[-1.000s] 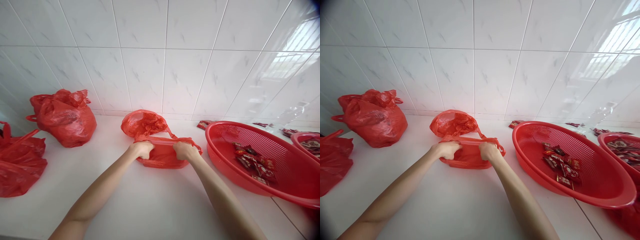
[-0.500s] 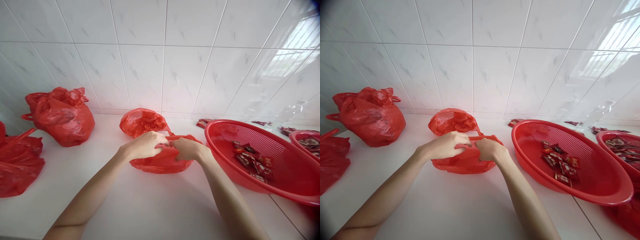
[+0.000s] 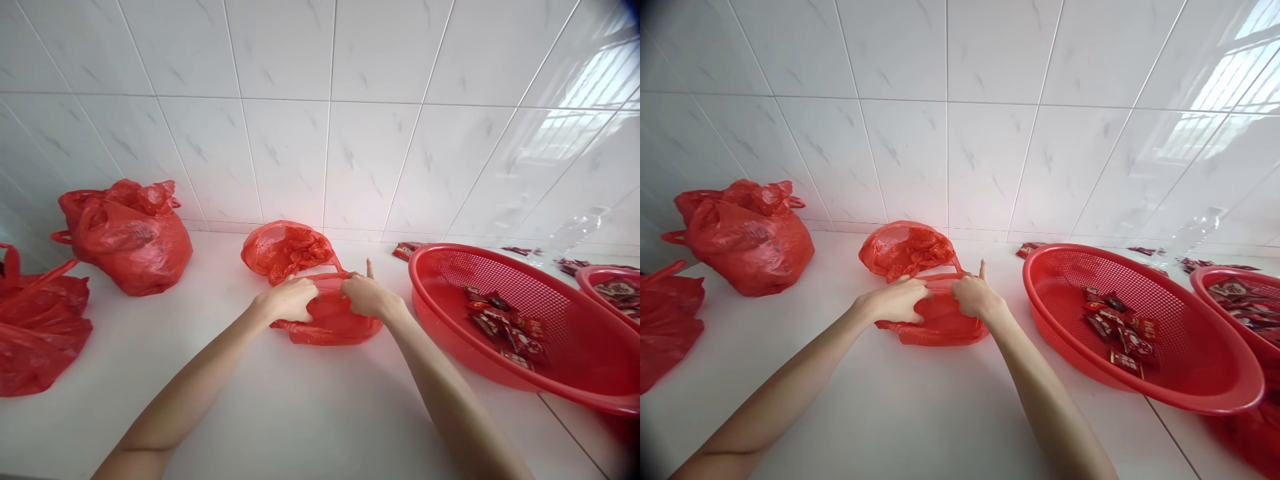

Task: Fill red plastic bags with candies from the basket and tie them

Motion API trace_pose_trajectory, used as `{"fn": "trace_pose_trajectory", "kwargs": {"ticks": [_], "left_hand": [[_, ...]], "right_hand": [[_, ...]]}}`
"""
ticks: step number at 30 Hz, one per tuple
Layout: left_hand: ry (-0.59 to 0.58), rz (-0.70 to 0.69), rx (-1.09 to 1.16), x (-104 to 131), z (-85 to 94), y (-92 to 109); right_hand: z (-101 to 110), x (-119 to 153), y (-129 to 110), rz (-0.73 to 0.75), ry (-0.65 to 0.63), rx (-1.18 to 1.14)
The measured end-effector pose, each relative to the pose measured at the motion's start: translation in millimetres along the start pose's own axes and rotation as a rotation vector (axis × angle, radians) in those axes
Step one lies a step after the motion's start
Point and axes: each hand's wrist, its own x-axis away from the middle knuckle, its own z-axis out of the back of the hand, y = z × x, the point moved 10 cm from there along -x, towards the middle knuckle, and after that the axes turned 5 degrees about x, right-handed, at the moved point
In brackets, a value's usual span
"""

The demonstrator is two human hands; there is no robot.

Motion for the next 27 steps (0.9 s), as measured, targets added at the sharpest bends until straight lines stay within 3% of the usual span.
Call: {"fn": "trace_pose_trajectory", "kwargs": {"ticks": [6,14,22,27], "left_hand": [[-0.128,0.118,-0.077,-10.6,-21.2,-17.8],[-0.171,0.207,-0.134,-10.6,-24.6,-27.4],[-0.165,0.152,-0.104,-7.6,-24.0,-17.8],[-0.144,0.079,-0.056,-1.9,-22.3,-4.5]], "right_hand": [[-27.0,-5.6,13.7,-0.117,-0.162,0.023],[-39.1,-7.6,30.1,-0.234,-0.219,0.032],[-13.3,7.9,14.2,-0.155,-0.204,-0.007],[18.0,17.3,-2.1,-0.021,0.012,-0.074]]}}
